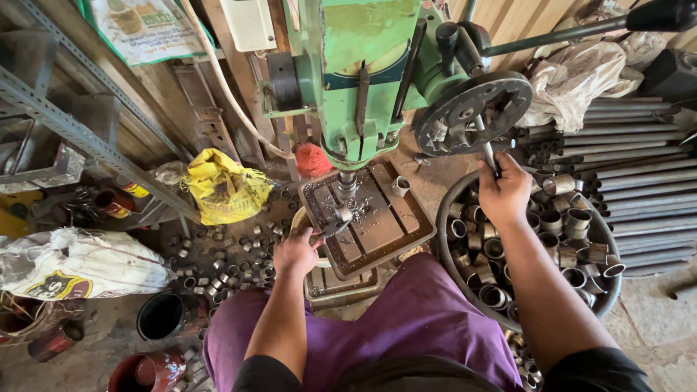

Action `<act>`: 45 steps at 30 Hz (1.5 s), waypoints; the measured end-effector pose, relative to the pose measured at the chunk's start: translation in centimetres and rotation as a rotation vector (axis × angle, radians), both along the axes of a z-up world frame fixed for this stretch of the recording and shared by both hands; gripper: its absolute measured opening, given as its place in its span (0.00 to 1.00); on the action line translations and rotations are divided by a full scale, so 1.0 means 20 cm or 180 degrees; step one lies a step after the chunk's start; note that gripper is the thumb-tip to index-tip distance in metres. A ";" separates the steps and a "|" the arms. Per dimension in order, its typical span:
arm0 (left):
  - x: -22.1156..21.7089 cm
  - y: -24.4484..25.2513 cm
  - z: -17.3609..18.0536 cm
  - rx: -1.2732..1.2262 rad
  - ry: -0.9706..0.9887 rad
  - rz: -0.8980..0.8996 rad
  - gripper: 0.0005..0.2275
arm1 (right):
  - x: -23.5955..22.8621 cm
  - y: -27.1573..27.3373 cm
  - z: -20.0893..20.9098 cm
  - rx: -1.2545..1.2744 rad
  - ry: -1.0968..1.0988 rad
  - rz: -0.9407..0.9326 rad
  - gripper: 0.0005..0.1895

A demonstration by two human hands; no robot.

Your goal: The person operates a green drill press to machine small cylindrical metal parts. They pick up parts from a large metal bowl, place them under the drill bit, and use the handwheel to lower the drill for processing. After drilling, the parts are moved to a tray or the floor.

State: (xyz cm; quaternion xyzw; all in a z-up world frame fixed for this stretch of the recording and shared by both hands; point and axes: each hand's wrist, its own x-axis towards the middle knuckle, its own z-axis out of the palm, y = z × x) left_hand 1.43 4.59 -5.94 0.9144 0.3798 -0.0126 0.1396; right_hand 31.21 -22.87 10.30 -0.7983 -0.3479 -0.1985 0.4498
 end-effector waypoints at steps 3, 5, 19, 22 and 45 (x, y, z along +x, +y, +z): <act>0.00 0.00 0.02 -0.0109 0.0017 0.0025 0.15 | -0.01 0.01 -0.01 0.0019 0.0051 -0.0046 0.07; 0.00 0.00 0.03 -0.0162 0.0008 0.0048 0.15 | -0.01 0.02 -0.01 0.0059 0.0080 -0.0034 0.07; 0.00 -0.02 0.05 -0.0308 -0.0145 0.0166 0.10 | 0.00 0.04 -0.04 0.0161 0.0126 -0.0089 0.06; -0.01 -0.02 0.03 -0.0423 -0.0376 0.0209 0.09 | 0.05 0.02 -0.08 0.0004 0.0003 0.0032 0.07; -0.01 0.05 -0.10 -0.0182 -0.0164 -0.0060 0.13 | 0.55 0.56 0.78 0.1177 0.3081 0.3389 0.25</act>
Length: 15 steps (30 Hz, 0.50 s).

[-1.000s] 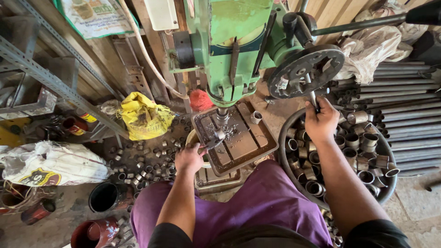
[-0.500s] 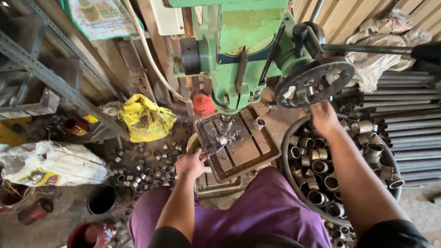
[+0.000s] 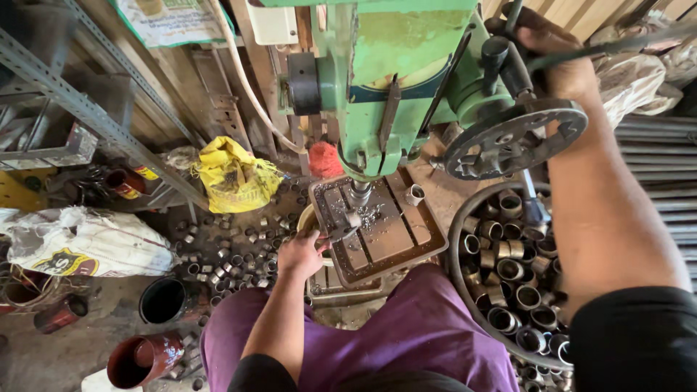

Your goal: The person operates a green drill press to machine small cylindrical metal parts. They pick up parts from a large metal bowl, place them under the drill bit, and use the handwheel to lower the drill for processing. After drilling, the parts are moved to a tray or the floor.

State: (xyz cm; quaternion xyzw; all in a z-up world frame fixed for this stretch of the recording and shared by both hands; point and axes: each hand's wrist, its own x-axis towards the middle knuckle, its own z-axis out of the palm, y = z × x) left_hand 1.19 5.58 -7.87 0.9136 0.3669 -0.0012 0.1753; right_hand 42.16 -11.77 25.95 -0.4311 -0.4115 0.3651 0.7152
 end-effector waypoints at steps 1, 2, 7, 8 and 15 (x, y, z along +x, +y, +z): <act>0.00 0.00 0.01 0.0020 -0.0024 0.0000 0.13 | -0.03 -0.03 0.03 0.0021 -0.0181 -0.0036 0.25; 0.00 0.00 0.02 -0.0022 -0.0073 0.0013 0.13 | -0.06 -0.06 0.04 0.0043 -0.0363 -0.0072 0.26; 0.02 0.00 0.03 -0.0232 0.0190 0.0101 0.12 | -0.03 -0.19 0.06 0.0595 -0.0667 0.1303 0.26; 0.01 -0.01 0.03 -0.0245 0.0137 0.0119 0.12 | -0.02 -0.26 0.02 0.0774 -0.0689 0.1415 0.23; 0.00 -0.02 0.05 -0.0004 -0.0064 0.0119 0.12 | -0.06 -0.63 0.03 -0.0554 -0.1741 0.0645 0.15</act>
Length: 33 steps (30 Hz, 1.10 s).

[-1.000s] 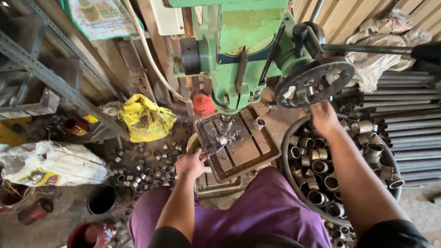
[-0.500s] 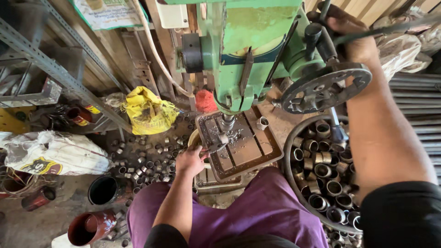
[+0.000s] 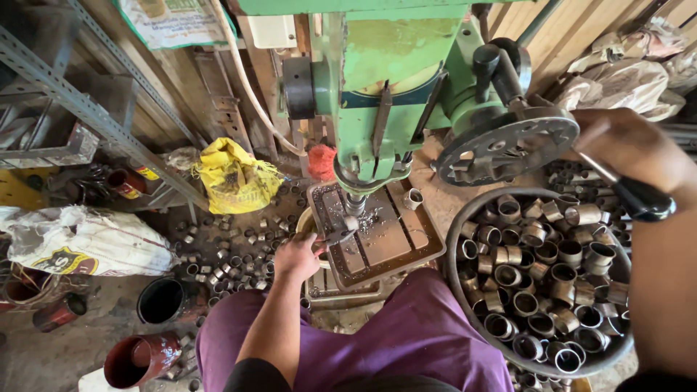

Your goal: The person operates a green drill press to machine small cylindrical metal parts. They pick up parts from a large metal bowl, place them under the drill bit, and use the handwheel to lower the drill for processing. After drilling, the parts are moved to a tray or the floor.

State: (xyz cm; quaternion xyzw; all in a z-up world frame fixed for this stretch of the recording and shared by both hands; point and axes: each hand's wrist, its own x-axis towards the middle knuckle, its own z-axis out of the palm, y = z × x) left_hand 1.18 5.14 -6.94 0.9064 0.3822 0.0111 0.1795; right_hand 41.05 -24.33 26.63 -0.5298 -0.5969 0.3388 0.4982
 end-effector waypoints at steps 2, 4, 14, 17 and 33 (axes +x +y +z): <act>0.00 0.00 0.00 0.0038 0.0057 -0.0010 0.13 | -0.07 -0.03 0.04 -0.0828 -0.0737 -0.0664 0.15; 0.00 -0.01 0.01 -0.0008 0.0193 0.0023 0.14 | -0.17 0.00 0.09 -0.1603 -0.1493 -0.1237 0.15; 0.00 -0.02 0.04 -0.0192 -0.0182 0.0109 0.10 | -0.46 0.07 -0.13 -0.2437 -0.2510 -0.2832 0.17; 0.00 -0.02 0.05 -0.0133 -0.0148 0.0097 0.10 | -0.45 0.01 -0.25 -0.1204 -0.1972 -0.2808 0.11; 0.00 -0.02 0.03 -0.0061 -0.0078 0.0030 0.11 | -0.33 0.00 -0.43 -0.0569 -0.1428 -0.2559 0.06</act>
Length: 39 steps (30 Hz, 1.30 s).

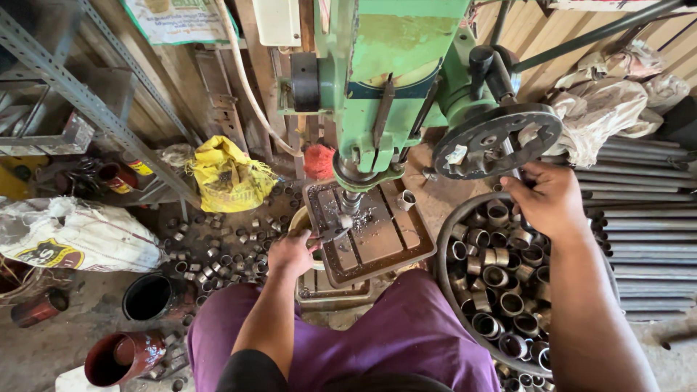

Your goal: The person operates a green drill press to machine small cylindrical metal parts. They pick up parts from a large metal bowl, place them under the drill bit, and use the handwheel to lower the drill for processing. After drilling, the parts are moved to a tray or the floor.

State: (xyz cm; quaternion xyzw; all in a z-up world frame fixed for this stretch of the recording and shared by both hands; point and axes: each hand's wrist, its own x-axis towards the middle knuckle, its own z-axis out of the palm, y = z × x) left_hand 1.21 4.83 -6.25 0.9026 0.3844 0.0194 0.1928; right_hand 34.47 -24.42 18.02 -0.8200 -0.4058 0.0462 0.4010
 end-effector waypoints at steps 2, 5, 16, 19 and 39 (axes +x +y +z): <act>0.00 0.01 0.00 0.0024 0.0143 -0.0064 0.11 | 0.01 -0.01 -0.05 0.0288 -0.0549 0.0215 0.07; 0.00 0.02 0.02 -0.0055 0.0446 -0.0040 0.12 | 0.01 0.08 -0.19 0.0321 -0.0820 -0.0049 0.09; 0.01 -0.02 -0.09 -0.0015 0.0554 0.0009 0.20 | -0.30 -0.09 0.03 0.0911 -0.2087 -0.0486 0.19; 0.01 -0.02 -0.09 -0.0088 0.0624 0.0069 0.18 | -0.43 -0.22 0.13 0.1061 -0.2256 -0.0667 0.24; -0.16 0.01 0.04 -0.0168 0.1434 0.0112 0.22 | -0.31 -0.64 -0.24 0.0274 -0.1294 -0.1147 0.14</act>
